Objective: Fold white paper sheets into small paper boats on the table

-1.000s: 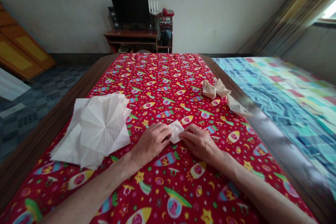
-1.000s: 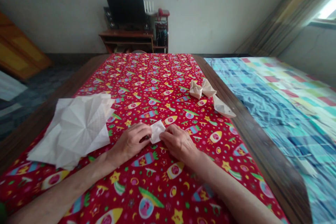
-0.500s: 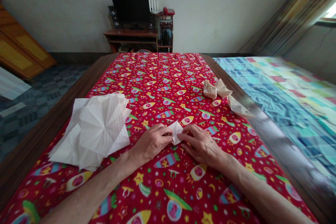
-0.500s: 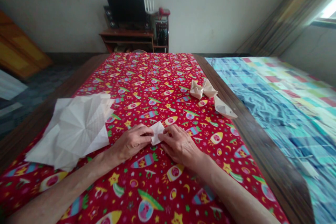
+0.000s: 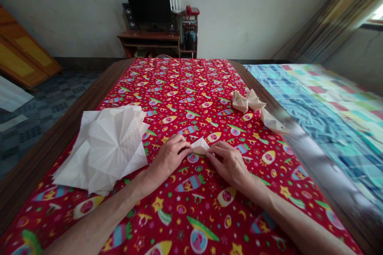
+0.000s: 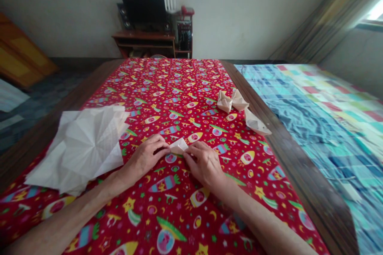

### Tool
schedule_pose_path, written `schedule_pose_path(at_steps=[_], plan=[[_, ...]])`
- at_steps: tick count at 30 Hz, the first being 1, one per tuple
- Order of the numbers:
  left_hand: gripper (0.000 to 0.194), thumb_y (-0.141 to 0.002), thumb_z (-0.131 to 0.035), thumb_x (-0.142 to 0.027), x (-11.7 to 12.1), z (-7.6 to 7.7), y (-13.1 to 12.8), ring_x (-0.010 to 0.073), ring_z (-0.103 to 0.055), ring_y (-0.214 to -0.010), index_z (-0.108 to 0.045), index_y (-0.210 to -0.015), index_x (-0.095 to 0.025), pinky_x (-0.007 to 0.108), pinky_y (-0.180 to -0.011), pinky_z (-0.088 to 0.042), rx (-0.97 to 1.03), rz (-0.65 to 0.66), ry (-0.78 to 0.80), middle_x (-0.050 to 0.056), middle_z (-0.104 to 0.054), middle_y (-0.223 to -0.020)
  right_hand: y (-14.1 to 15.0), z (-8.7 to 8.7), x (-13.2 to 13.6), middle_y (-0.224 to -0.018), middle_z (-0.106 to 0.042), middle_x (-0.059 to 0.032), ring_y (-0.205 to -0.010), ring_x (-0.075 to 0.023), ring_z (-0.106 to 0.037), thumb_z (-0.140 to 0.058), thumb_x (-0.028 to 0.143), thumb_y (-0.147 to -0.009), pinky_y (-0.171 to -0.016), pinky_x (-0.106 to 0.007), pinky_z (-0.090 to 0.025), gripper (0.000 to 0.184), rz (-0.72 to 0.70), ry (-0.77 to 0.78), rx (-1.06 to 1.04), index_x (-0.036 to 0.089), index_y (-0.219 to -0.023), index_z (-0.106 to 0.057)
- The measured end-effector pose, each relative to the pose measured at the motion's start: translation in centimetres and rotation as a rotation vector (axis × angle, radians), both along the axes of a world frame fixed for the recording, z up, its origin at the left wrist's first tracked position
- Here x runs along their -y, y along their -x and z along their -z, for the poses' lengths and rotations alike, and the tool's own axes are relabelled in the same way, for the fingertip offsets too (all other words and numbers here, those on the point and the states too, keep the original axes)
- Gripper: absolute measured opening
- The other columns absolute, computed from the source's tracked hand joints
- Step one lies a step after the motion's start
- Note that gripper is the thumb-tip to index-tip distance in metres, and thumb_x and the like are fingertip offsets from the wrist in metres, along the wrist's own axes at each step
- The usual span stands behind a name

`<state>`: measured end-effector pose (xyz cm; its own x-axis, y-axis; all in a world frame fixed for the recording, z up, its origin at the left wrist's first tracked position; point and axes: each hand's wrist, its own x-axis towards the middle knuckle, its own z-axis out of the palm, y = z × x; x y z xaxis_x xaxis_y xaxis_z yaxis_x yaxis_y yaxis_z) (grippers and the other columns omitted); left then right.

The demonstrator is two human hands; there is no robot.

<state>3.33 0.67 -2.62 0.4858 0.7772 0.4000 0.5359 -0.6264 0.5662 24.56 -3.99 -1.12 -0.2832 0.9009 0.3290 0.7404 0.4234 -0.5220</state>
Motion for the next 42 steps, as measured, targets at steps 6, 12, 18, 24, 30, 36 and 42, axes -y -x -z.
schedule_pose_path(at_steps=[6, 12, 18, 24, 30, 36, 42], plan=[[0.012, -0.087, -0.059, -0.02, 0.0, -0.5, -0.3, 0.0158, -0.056, -0.078, -0.062, -0.077, -0.016, 0.028, -0.072, -0.046, -0.092, -0.043, 0.008, 0.001, -0.056, -0.079, 0.5, 0.6, -0.5, -0.074, -0.066, 0.0006, -0.059, -0.012, -0.058, -0.058, 0.03, -0.087, -0.053, -0.022, -0.041, 0.017, 0.091, 0.049, -0.097, 0.024, -0.1, -0.068], [0.004, -0.079, -0.069, -0.016, -0.1, -0.8, 0.1, 0.014, -0.057, -0.078, -0.066, -0.081, -0.018, 0.025, -0.071, -0.045, -0.053, 0.033, 0.088, 0.0, -0.058, -0.083, 0.9, 0.6, -0.5, -0.075, -0.065, 0.0, -0.064, -0.0117, -0.059, -0.057, 0.029, -0.088, -0.056, -0.021, -0.041, 0.015, 0.079, 0.119, -0.145, 0.023, -0.086, -0.072], [0.012, -0.078, -0.071, -0.015, 0.2, -0.7, 0.1, 0.0133, -0.055, -0.079, -0.072, -0.086, -0.023, 0.024, -0.071, -0.044, -0.008, 0.085, 0.084, -0.001, -0.057, -0.083, 1.0, 0.6, -0.1, -0.082, -0.063, -0.0022, -0.071, -0.0135, -0.058, -0.057, 0.03, -0.089, -0.064, -0.024, -0.042, 0.016, -0.085, 0.06, -0.125, 0.023, -0.096, -0.069], [0.016, -0.079, -0.07, -0.019, 0.7, -0.8, -0.5, 0.0141, -0.054, -0.078, -0.074, -0.093, -0.027, 0.025, -0.069, -0.042, 0.016, 0.125, 0.05, 0.0, -0.056, -0.08, 1.0, 0.5, 0.1, -0.08, -0.063, -0.0032, -0.069, -0.0145, -0.057, -0.059, 0.026, -0.087, -0.062, -0.025, -0.043, 0.015, -0.051, 0.021, -0.083, 0.018, -0.099, -0.064], [0.016, -0.082, -0.066, -0.019, 0.8, -1.1, -0.7, 0.0142, -0.056, -0.079, -0.073, -0.095, -0.028, 0.027, -0.071, -0.042, -0.003, 0.171, 0.065, -0.001, -0.059, -0.079, 1.0, 0.4, 0.1, -0.073, -0.062, -0.0006, -0.063, -0.0131, -0.056, -0.062, 0.027, -0.085, -0.059, -0.023, -0.042, 0.011, -0.038, -0.01, -0.099, 0.018, -0.09, -0.058], [0.01, -0.079, -0.068, -0.012, 0.9, -0.5, -0.5, 0.0136, -0.057, -0.08, -0.071, -0.086, -0.018, 0.024, -0.075, -0.045, 0.066, 0.087, 0.108, 0.001, -0.061, -0.083, 0.9, 0.3, 0.0, -0.074, -0.062, -0.0013, -0.066, -0.0123, -0.057, -0.057, 0.027, -0.089, -0.06, -0.022, -0.042, 0.012, -0.056, 0.036, -0.161, 0.02, -0.082, -0.064], [0.006, -0.081, -0.066, -0.012, 0.5, -0.6, -0.5, 0.0128, -0.058, -0.076, -0.064, -0.077, -0.016, 0.023, -0.071, -0.045, 0.021, 0.009, 0.117, 0.0, -0.059, -0.081, 1.0, 0.3, -0.1, -0.075, -0.062, -0.0012, -0.067, -0.0112, -0.057, -0.053, 0.028, -0.091, -0.062, -0.021, -0.042, 0.019, -0.052, 0.052, -0.236, 0.02, -0.082, -0.068]])
